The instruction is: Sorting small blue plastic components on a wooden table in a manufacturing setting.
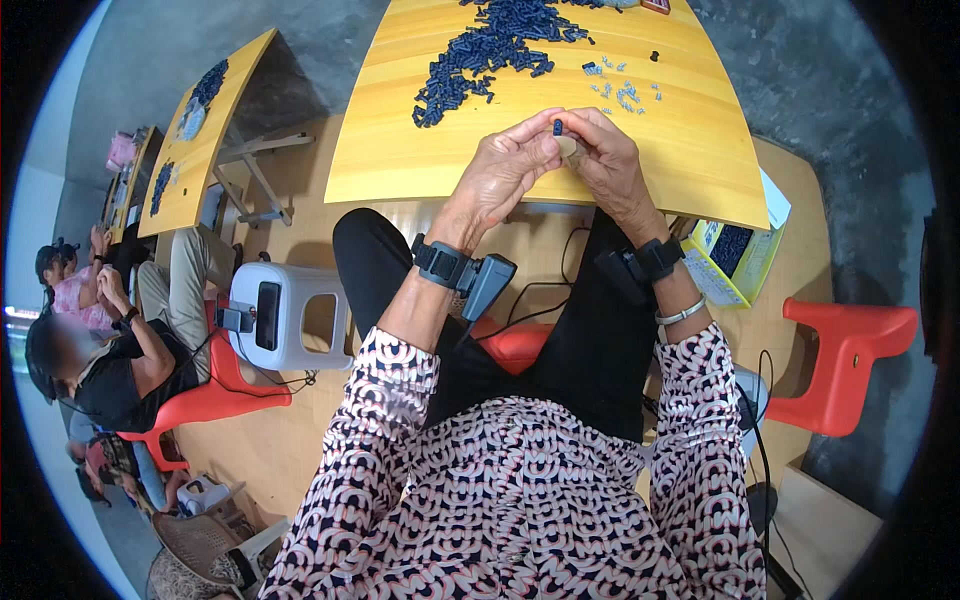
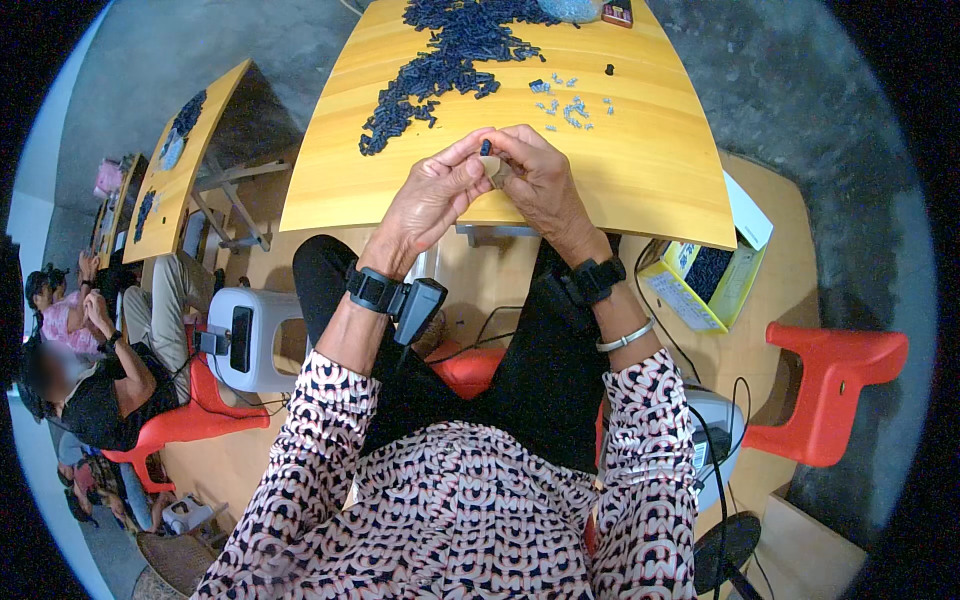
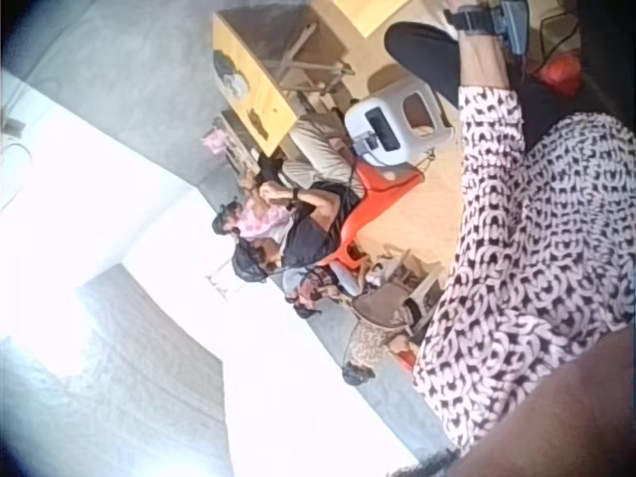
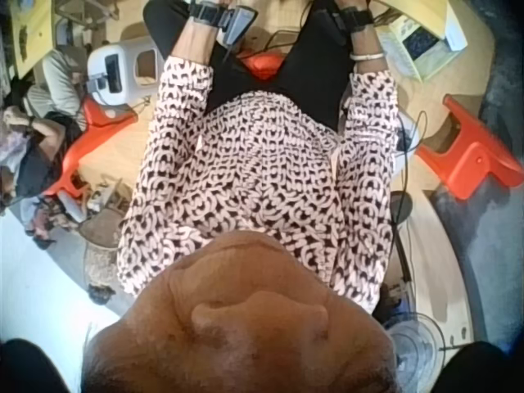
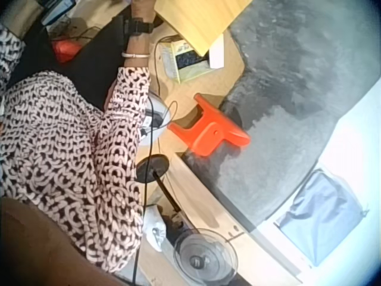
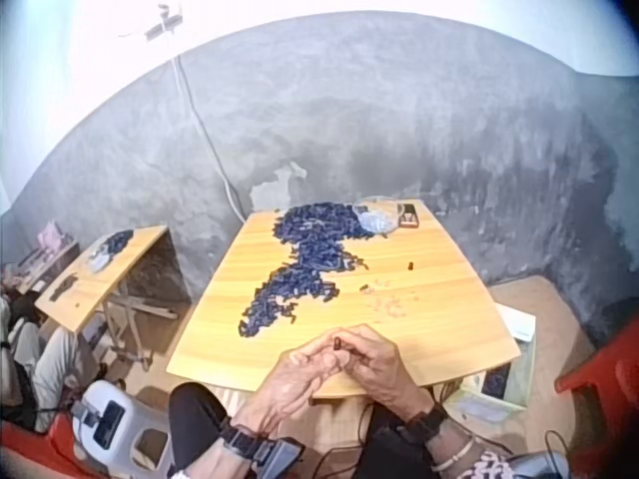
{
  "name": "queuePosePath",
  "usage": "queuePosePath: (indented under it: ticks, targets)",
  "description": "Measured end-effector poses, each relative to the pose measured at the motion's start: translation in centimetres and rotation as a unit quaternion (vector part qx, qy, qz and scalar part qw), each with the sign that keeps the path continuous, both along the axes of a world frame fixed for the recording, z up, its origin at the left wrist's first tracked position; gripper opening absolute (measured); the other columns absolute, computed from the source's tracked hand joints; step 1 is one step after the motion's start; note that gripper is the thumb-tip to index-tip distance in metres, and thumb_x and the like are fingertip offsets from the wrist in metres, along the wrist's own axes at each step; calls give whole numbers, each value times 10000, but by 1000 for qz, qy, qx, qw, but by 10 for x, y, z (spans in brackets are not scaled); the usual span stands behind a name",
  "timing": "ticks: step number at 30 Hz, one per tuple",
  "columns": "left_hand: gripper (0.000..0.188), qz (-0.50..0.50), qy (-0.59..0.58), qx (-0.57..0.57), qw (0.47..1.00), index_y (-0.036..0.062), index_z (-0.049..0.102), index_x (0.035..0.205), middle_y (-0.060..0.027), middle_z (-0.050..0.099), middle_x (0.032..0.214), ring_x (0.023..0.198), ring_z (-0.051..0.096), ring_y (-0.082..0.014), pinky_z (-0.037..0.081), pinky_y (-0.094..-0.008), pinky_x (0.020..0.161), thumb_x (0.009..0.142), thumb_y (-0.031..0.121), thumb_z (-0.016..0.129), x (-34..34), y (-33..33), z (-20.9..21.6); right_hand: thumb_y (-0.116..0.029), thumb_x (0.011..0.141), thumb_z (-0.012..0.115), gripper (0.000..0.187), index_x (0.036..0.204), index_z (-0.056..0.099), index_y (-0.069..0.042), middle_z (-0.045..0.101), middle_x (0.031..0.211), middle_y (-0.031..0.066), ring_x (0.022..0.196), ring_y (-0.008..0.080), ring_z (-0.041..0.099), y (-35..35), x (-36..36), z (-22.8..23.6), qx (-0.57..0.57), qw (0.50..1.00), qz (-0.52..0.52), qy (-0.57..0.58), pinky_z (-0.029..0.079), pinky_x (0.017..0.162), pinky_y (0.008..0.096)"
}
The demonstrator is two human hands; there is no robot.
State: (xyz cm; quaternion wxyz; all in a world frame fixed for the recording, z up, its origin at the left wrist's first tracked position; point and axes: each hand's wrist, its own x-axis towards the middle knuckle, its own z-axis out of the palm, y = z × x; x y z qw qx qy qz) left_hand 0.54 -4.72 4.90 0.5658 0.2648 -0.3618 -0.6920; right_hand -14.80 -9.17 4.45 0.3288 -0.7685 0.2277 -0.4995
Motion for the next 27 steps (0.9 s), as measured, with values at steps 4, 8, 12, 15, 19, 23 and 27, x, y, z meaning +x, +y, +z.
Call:
queuePosePath:
  ticks: [4, 8, 12, 15, 19, 23, 27]
  targets:
    - [531, 5, -12, 21, 1000, -37, 391, 1283, -1, 548, 939, 847, 511, -80, 440, -235, 839, 827, 106, 622, -2, 2, 5, 104, 695, 481, 385, 1061, 559, 12, 562, 866, 120, 805, 212, 570, 0, 0, -2, 8, 1000, -7, 6, 454, 718, 258]
    - [566, 8, -12, 21, 1000, -49, 368, 1294, 8, 529, 899, 839, 509, -87, 438, -232, 838, 817, 104, 633, -3, 1, 6, 91, 716, 488, 357, 1057, 560, 14, 561, 874, 119, 807, 219, 570, -1, 1, -3, 3, 1000, -10, -6, 455, 722, 263]
    - [609, 2, -13, 4, 1000, -62, 338, 1307, -10, 545, 965, 859, 514, -91, 441, -224, 832, 807, 102, 645, -2, 2, 6, 36, 747, 557, 313, 1059, 559, 11, 561, 887, 115, 811, 222, 569, 0, 2, -1, -16, 1000, -12, -8, 455, 721, 266]
    - [604, 11, -15, 16, 1000, -64, 344, 1304, -31, 549, 1022, 870, 516, -96, 445, -219, 824, 807, 102, 644, -3, 2, 5, 5, 747, 596, 320, 1064, 556, 11, 559, 886, 110, 811, 219, 567, 4, 1, 2, -15, 1000, -11, -11, 455, 720, 269]
    - [576, 22, -16, 20, 999, -63, 374, 1287, -50, 545, 1068, 875, 516, -94, 448, -219, 820, 807, 101, 646, -2, 2, 3, 37, 732, 582, 336, 1066, 554, 13, 557, 881, 104, 807, 212, 564, 3, 1, 1, -12, 1000, -11, -2, 456, 716, 270]
    - [542, 26, -26, 17, 999, -61, 403, 1270, -68, 531, 1122, 890, 516, -93, 451, -226, 819, 811, 99, 642, -3, 0, 1, 18, 758, 574, 312, 1070, 555, 27, 552, 899, 89, 799, 174, 543, 0, -1, -5, -1, 1000, -4, -9, 443, 705, 247]
    - [526, 29, -38, 11, 999, -62, 400, 1273, -68, 533, 1122, 869, 516, -94, 450, -231, 816, 823, 87, 627, -4, 0, -1, -75, 811, 616, 285, 1064, 560, 44, 550, 925, 73, 799, 134, 522, 3, -2, -2, 19, 1000, -12, 7, 429, 693, 223]
